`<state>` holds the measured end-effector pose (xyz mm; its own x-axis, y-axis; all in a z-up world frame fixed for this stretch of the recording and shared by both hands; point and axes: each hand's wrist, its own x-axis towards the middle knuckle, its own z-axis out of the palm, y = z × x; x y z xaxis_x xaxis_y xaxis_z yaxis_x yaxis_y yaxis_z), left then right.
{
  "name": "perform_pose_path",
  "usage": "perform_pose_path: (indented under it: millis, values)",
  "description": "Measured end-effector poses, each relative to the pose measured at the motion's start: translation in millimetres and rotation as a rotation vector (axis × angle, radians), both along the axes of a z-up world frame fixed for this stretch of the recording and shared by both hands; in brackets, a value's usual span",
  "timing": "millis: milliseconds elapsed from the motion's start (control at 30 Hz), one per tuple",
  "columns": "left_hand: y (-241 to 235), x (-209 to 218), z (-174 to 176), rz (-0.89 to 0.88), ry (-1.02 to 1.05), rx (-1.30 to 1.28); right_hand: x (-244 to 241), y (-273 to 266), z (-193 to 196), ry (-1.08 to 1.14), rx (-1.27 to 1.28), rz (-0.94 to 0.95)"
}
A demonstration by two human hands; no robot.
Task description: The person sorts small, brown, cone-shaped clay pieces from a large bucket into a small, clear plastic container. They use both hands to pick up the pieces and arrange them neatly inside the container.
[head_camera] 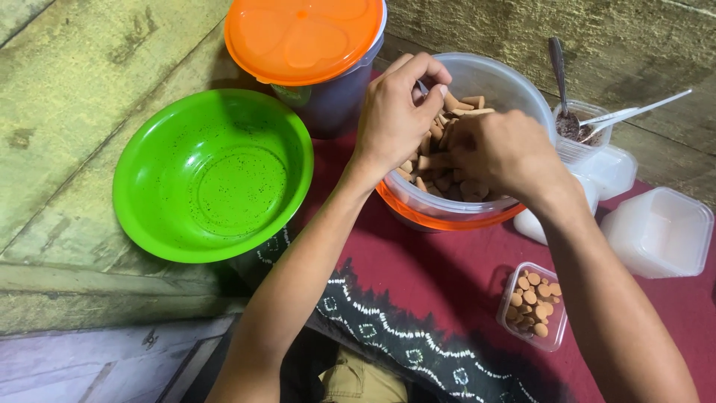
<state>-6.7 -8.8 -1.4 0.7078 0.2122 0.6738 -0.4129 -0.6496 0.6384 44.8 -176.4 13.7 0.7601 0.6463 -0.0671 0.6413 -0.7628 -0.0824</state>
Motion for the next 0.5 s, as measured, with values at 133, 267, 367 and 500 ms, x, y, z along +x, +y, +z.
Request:
perform_pose_path:
  millis: [133, 267, 367, 500]
  values:
    - [1, 4, -3, -0.002, -0.005, 0.004, 10, -17, -3, -0.015, 0.192, -0.067]
    - [0, 8, -6, -0.034, 0.098, 0.085, 22, -26, -19, -0.197, 0.263, -0.014]
    - [-5, 7, -4, -0.002, 0.311, 0.245, 25, -28, -26, -0.277, 0.391, 0.057]
    - [-7, 11, -13, 0.077, 0.434, 0.446, 26, -28, -30, -0.284, 0.434, 0.051]
